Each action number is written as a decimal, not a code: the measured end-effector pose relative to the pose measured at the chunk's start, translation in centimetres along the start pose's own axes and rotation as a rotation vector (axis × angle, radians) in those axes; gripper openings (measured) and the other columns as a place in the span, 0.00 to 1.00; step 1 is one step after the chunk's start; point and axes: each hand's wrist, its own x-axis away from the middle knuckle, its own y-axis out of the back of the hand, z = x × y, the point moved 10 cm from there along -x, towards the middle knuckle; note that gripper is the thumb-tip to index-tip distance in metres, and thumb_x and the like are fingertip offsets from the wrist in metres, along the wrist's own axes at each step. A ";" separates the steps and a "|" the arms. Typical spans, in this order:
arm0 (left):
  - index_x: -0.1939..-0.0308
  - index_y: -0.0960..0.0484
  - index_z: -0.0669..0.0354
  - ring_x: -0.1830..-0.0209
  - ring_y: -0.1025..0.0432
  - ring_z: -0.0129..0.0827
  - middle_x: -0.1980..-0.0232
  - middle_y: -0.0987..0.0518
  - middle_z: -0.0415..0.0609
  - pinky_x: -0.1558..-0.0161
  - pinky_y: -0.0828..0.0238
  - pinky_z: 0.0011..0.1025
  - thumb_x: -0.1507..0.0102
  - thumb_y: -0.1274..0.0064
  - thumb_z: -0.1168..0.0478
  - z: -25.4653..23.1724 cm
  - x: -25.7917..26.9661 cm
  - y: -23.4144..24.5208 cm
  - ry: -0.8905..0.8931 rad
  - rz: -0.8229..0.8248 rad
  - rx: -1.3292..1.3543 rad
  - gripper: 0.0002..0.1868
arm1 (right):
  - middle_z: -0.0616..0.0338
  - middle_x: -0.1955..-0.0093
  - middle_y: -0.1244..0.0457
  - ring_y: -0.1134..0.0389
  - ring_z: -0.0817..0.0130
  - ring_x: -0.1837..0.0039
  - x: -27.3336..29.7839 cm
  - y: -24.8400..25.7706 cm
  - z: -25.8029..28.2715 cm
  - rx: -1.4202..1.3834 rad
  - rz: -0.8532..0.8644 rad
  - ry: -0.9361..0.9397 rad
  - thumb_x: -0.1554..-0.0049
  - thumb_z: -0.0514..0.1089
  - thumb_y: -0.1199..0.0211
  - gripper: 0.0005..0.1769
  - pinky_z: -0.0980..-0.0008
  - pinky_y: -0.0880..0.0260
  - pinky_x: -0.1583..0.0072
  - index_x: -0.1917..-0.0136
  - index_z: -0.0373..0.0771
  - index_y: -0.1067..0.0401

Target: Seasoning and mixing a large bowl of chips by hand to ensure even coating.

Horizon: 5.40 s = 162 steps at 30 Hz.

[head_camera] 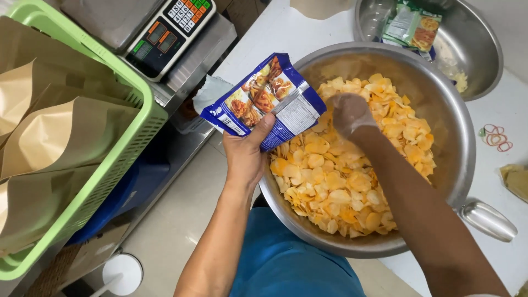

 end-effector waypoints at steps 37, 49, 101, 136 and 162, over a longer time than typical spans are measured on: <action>0.37 0.26 0.60 0.38 0.24 0.45 0.38 0.20 0.54 0.37 0.21 0.45 0.44 0.29 0.65 4.5 -1.8 -0.9 0.184 0.296 0.032 0.33 | 0.58 0.36 0.29 0.26 0.61 0.40 17.9 10.6 4.0 -0.121 0.236 -0.816 0.37 0.35 0.44 0.13 0.63 0.21 0.43 0.45 0.44 0.19; 0.43 0.19 0.63 0.50 0.19 0.44 0.50 0.15 0.55 0.49 0.17 0.42 0.46 0.30 0.74 1.9 2.2 1.0 0.038 0.136 0.058 0.27 | 0.38 0.47 0.30 0.27 0.44 0.47 17.4 4.9 14.5 -0.153 -0.177 0.094 0.43 0.35 0.36 0.12 0.44 0.31 0.41 0.45 0.34 0.21; 0.50 0.17 0.65 0.59 0.17 0.41 0.60 0.14 0.57 0.58 0.17 0.37 0.48 0.30 0.75 0.6 2.4 5.6 0.021 -0.050 0.046 0.23 | 0.51 0.16 0.50 0.56 0.55 0.14 12.7 -0.4 -5.7 0.664 0.322 -0.222 0.42 0.83 0.60 0.53 0.59 0.62 0.16 0.16 0.52 0.50; 0.51 0.15 0.60 0.56 0.18 0.34 0.56 0.14 0.49 0.53 0.18 0.37 0.50 0.26 0.70 4.3 5.6 0.8 0.108 0.085 -0.070 0.24 | 0.51 0.58 0.31 0.30 0.53 0.54 21.0 11.7 1.2 -0.049 -0.294 -0.434 0.38 0.43 0.32 0.11 0.60 0.31 0.53 0.42 0.44 0.21; 0.19 0.51 0.49 0.39 0.28 0.49 0.46 0.26 0.52 0.38 0.25 0.49 0.46 0.37 0.54 16.6 5.3 6.3 0.628 0.311 -0.146 0.55 | 0.67 0.73 0.36 0.33 0.74 0.71 18.7 11.3 11.2 -0.085 -0.511 0.046 0.35 0.51 0.47 0.19 0.73 0.32 0.69 0.65 0.47 0.26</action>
